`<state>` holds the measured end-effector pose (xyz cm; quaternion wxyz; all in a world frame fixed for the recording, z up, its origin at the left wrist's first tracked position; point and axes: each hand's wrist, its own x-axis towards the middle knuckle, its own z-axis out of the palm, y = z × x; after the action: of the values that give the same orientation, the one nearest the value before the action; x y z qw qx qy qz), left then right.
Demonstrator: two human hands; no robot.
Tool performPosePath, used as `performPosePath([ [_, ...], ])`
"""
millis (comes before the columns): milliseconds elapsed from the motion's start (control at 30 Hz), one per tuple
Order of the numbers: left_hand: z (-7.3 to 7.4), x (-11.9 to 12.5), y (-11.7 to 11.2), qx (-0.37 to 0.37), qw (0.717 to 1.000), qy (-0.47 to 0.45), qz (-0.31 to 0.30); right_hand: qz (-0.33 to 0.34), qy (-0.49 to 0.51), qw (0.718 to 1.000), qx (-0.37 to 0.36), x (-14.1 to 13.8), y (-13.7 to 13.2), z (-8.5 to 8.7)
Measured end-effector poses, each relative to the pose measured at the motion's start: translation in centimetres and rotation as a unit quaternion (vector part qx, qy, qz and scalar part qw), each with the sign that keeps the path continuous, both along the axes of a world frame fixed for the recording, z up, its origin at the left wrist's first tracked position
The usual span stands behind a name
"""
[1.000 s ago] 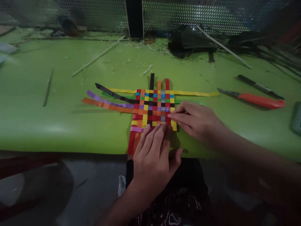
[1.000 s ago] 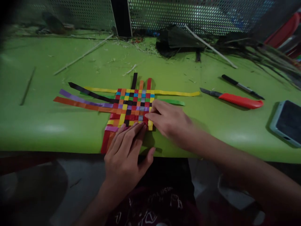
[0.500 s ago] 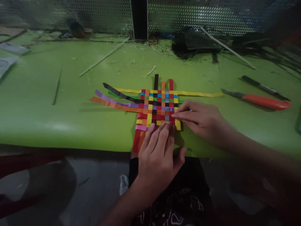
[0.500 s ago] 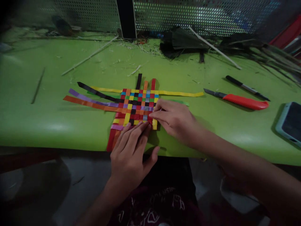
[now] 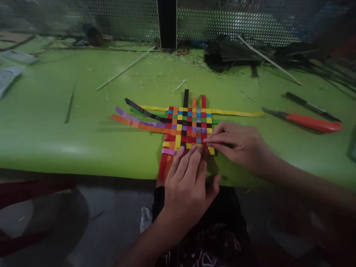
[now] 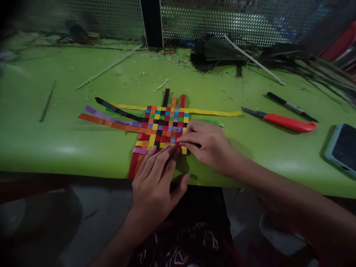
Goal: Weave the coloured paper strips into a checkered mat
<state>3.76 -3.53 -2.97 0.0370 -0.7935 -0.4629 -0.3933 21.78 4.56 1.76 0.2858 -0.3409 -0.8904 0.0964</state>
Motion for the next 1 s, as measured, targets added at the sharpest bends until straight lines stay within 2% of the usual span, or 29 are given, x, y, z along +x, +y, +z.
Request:
performPosePath([
  [133, 0.0, 0.1, 0.0, 0.0, 1.0, 0.002, 0.002, -0.015, 0.014, 0.999, -0.047, -0.7, 0.1, 0.1],
  [267, 0.1, 0.1, 0.0, -0.005, 1.0, -0.005, 0.0, -0.047, -0.017, 0.999, -0.021, -1.4, -0.2, 0.0],
  [367, 0.2, 0.1, 0.0, -0.01, 1.0, -0.004, 0.003, -0.031, -0.031, 0.998, -0.048, -0.8, -0.2, 0.5],
  [467, 0.3, 0.0, 0.0, -0.017, 1.0, 0.001, -0.001, -0.038, -0.005, 0.996, -0.085, 0.4, 0.0, 1.2],
  [600, 0.2, 0.0, 0.0, -0.017, 1.0, -0.001, -0.001, -0.01, -0.016, 0.999, -0.038, 0.9, 0.3, 0.8],
  [733, 0.3, 0.1, 0.0, -0.018, 1.0, -0.006, -0.004, 0.023, -0.058, 0.998, 0.03, 0.1, 0.5, -0.1],
  [800, 0.3, 0.1, 0.0, -0.019, 1.0, -0.009, -0.007, 0.023, -0.089, 0.995, 0.035, -0.4, 0.7, -0.1],
  [1000, 0.3, 0.0, 0.1, -0.022, 1.0, -0.005, -0.009, 0.054, -0.137, 0.987, -0.069, -1.5, 2.2, 1.5],
])
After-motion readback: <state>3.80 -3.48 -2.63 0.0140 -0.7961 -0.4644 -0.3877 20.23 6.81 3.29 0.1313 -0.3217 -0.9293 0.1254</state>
